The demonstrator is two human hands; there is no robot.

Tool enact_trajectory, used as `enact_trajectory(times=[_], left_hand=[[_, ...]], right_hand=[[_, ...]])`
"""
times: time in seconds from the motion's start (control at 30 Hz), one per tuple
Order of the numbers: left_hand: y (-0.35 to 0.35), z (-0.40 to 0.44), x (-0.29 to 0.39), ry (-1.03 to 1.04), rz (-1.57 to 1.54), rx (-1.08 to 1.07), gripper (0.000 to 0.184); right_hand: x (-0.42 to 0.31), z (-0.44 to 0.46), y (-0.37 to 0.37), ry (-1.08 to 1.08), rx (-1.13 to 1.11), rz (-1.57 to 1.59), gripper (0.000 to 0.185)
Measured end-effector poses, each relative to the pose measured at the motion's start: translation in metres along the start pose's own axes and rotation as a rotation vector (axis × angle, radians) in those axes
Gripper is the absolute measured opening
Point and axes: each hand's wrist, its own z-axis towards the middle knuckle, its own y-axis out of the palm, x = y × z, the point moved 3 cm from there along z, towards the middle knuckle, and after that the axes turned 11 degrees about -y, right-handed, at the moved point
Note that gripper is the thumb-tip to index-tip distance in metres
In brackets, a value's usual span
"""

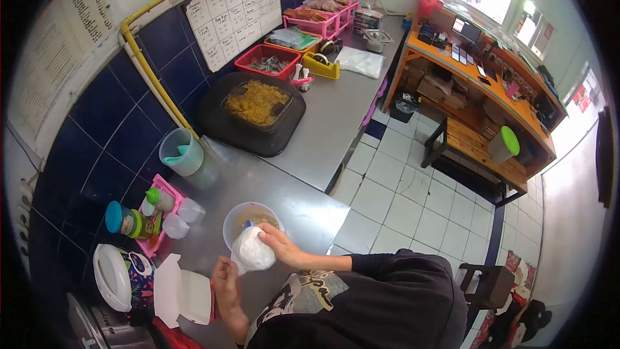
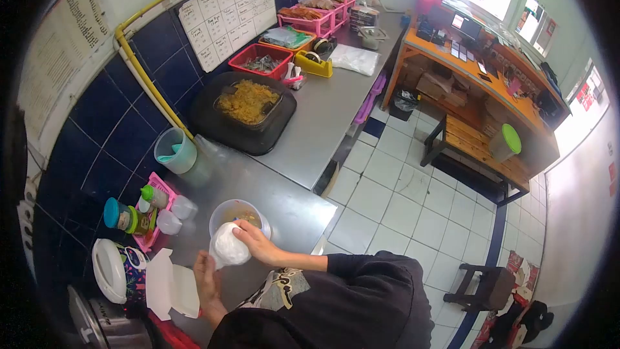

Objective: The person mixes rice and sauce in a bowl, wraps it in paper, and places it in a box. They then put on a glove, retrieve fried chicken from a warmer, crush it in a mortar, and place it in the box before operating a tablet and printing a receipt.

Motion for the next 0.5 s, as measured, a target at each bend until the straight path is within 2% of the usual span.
enact_trajectory(times=[0.03,0.1,0.17,0.2,0.27,0.37,0.4,0.43,0.5], left_hand=[[-0.008,0.007,-0.005,0.090,-0.078,0.027,0.044],[-0.007,0.025,-0.002,0.344,-0.536,-0.350,0.045],[-0.001,0.030,-0.002,0.343,-0.808,-0.477,0.050],[0.014,0.023,0.000,0.215,-0.848,-0.413,0.054],[0.037,0.016,-0.008,-0.053,-0.887,-0.279,0.068],[0.055,0.024,-0.017,0.016,-0.740,0.027,0.069],[0.046,0.028,-0.021,-0.035,-0.806,0.173,0.065],[0.035,0.028,-0.023,-0.007,-0.788,0.138,0.064],[0.016,0.028,-0.029,0.058,-0.751,0.068,0.062]], right_hand=[[0.003,0.002,0.001,0.026,0.067,0.082,0.033],[0.004,0.005,0.007,0.079,0.206,0.246,0.034],[-0.004,0.009,0.011,0.127,0.330,0.414,0.036],[-0.008,0.011,0.013,0.151,0.392,0.500,0.036],[0.004,0.011,0.010,0.106,0.269,0.168,0.039],[0.010,0.003,0.018,0.004,-0.007,-0.144,0.043],[0.010,0.002,0.019,-0.028,-0.119,-0.216,0.043],[0.007,0.000,0.022,-0.061,-0.233,-0.286,0.043],[-0.003,0.002,0.017,-0.119,-0.264,-0.431,0.027]])
